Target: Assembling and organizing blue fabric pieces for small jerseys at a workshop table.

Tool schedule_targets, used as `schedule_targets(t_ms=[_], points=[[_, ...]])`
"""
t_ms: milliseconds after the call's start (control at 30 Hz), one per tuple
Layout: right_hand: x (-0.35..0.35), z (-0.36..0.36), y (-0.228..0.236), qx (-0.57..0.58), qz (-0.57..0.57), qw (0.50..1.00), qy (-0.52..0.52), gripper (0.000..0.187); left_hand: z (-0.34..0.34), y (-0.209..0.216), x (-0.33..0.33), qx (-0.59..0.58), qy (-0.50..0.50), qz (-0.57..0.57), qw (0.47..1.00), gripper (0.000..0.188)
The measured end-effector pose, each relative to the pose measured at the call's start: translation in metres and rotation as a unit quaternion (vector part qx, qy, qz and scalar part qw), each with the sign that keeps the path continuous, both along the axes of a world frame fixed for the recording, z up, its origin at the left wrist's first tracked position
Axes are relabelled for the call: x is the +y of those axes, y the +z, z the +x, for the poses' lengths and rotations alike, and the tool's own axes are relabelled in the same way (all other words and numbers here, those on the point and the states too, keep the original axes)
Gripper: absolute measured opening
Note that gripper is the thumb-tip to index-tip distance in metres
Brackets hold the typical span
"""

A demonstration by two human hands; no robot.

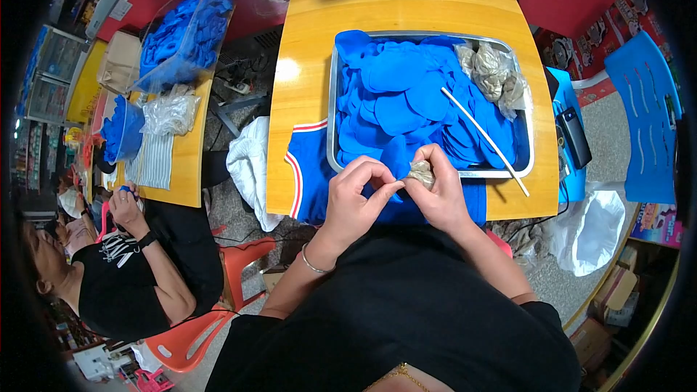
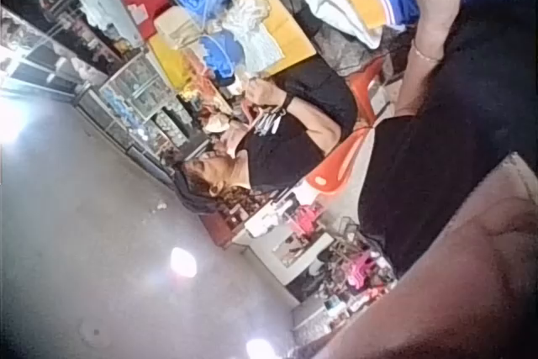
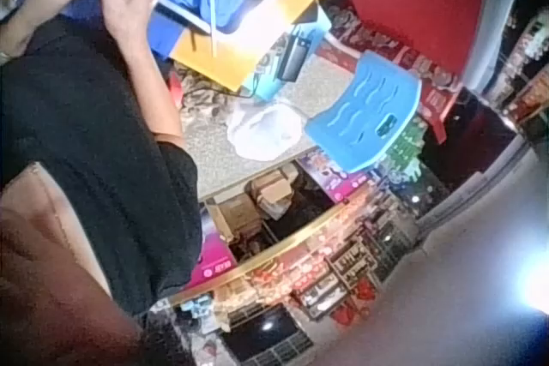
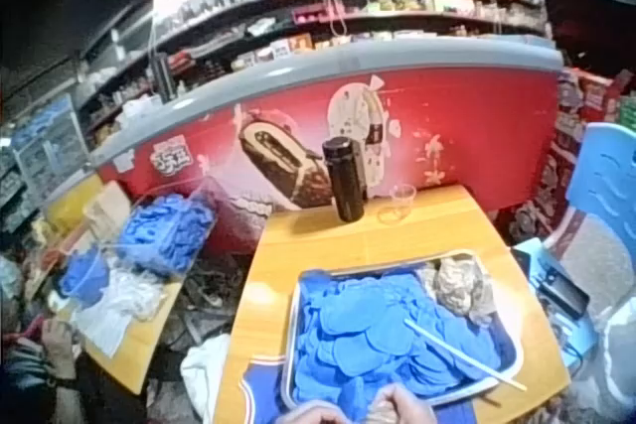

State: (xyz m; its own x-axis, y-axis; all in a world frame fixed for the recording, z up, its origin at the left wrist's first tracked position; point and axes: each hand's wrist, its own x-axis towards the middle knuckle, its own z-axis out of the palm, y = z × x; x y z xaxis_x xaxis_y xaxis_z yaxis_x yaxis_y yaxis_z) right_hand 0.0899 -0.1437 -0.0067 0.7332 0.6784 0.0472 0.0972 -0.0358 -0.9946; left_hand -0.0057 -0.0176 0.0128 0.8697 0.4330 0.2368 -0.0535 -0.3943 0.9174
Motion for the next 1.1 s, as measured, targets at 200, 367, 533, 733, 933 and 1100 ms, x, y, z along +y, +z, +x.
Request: schedule_targets(t_ms=[200, 367, 533, 733, 933, 1100], points=[[0.001, 0.003, -0.001, 0.007, -0.021, 1.0, 0.019, 0.021, 0.0, 0.003, 0.004, 0.02, -0.044, 0.028, 0.998, 0.017], [0.002, 0.003, -0.003, 0.1, 0.009, 0.994, 0.031, 0.023, -0.003, -0.007, -0.002, 0.021, -0.048, 0.002, 0.999, 0.022], [0.002, 0.005, 0.0, 0.098, -0.009, 0.995, 0.032, 0.023, -0.002, -0.006, -0.005, -0.008, 0.009, -0.011, 1.0, 0.023], [0.003, 0.002, 0.01, 0.06, 0.02, 0.998, 0.026, 0.026, -0.002, -0.004, 0.0, -0.016, 0.036, 0.055, 0.998, 0.019], [0.003, 0.005, 0.013, -0.001, 0.043, 0.997, 0.066, 0.027, -0.001, -0.003, 0.003, -0.044, 0.047, -0.004, 0.998, 0.013], [0.004, 0.006, 0.013, 0.0, 0.033, 0.998, 0.049, 0.024, -0.002, 0.002, 0.007, -0.038, 0.039, 0.023, 0.998, 0.012]])
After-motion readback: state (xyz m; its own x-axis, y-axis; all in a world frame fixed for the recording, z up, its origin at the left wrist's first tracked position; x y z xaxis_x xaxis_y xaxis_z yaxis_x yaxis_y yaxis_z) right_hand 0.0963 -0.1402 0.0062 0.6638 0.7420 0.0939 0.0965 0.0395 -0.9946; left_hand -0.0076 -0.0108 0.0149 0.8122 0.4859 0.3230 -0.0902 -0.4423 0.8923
